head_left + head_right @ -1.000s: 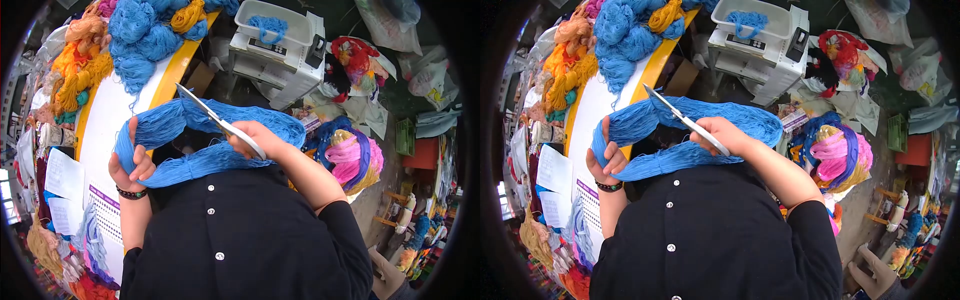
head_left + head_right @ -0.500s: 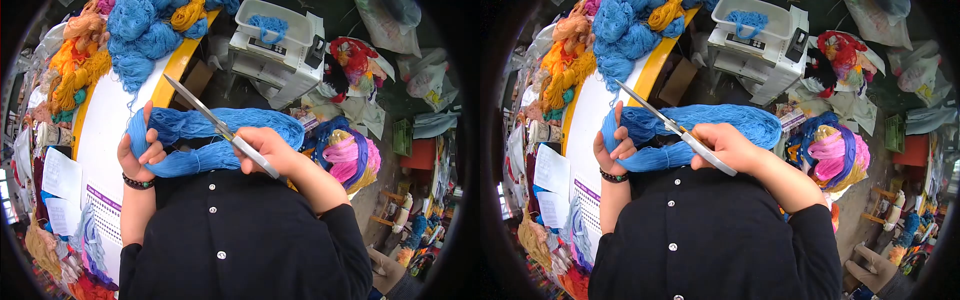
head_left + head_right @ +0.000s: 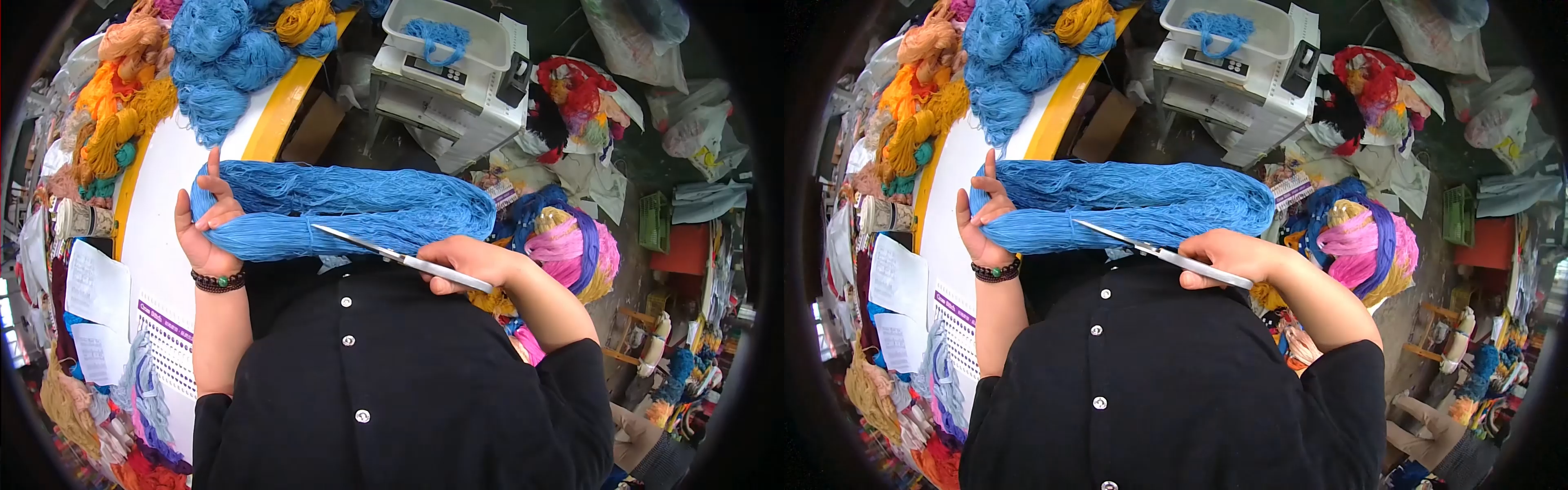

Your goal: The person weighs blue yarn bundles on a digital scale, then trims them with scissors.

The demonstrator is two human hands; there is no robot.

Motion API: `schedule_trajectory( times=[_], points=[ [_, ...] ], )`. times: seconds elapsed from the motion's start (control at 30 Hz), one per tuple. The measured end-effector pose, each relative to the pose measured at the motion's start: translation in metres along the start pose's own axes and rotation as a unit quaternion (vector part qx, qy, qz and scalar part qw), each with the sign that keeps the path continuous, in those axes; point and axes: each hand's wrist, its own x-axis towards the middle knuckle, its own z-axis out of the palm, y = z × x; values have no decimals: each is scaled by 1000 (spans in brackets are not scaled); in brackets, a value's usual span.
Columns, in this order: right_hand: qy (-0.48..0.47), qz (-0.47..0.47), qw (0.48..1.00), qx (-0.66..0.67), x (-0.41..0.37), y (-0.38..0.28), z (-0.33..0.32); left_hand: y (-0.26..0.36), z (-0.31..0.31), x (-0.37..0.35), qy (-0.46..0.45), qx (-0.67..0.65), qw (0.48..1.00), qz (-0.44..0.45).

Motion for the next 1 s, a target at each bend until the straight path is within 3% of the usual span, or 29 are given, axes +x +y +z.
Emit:
schedule_trajectory(
  times=[0.2, 0.33, 0.47, 0.53, 0.63, 0.73, 0.83, 0.93, 1.0],
  points=[
    [3, -86, 996, 35, 13, -4, 3, 2, -3, -4, 27, 6, 1000, 7],
    [15, -21, 991, 133, 23, -15, 7, -2, 1, -6, 16, 9, 1000, -5],
    [0, -38, 983, 182, 21, -20, 13, -4, 5, -8, -10, 32, 999, -17],
    [35, -119, 954, 271, 19, -11, 17, -5, 6, -9, -20, 40, 999, -22],
    [109, -202, 956, 182, 12, -21, 6, -2, 8, -10, -44, 50, 997, -41],
    [125, -176, 958, 192, 10, -14, 8, 1, 14, -11, -81, 69, 993, -47],
    [180, -164, 955, 170, 9, -10, 7, 7, 35, -7, -143, 69, 986, -54],
    [245, -163, 949, 115, 5, -21, 5, 19, 74, 8, -273, 76, 953, -102],
    [241, -154, 931, 227, 7, -28, 4, 34, 105, 21, -385, 126, 908, -111]
  ],
)
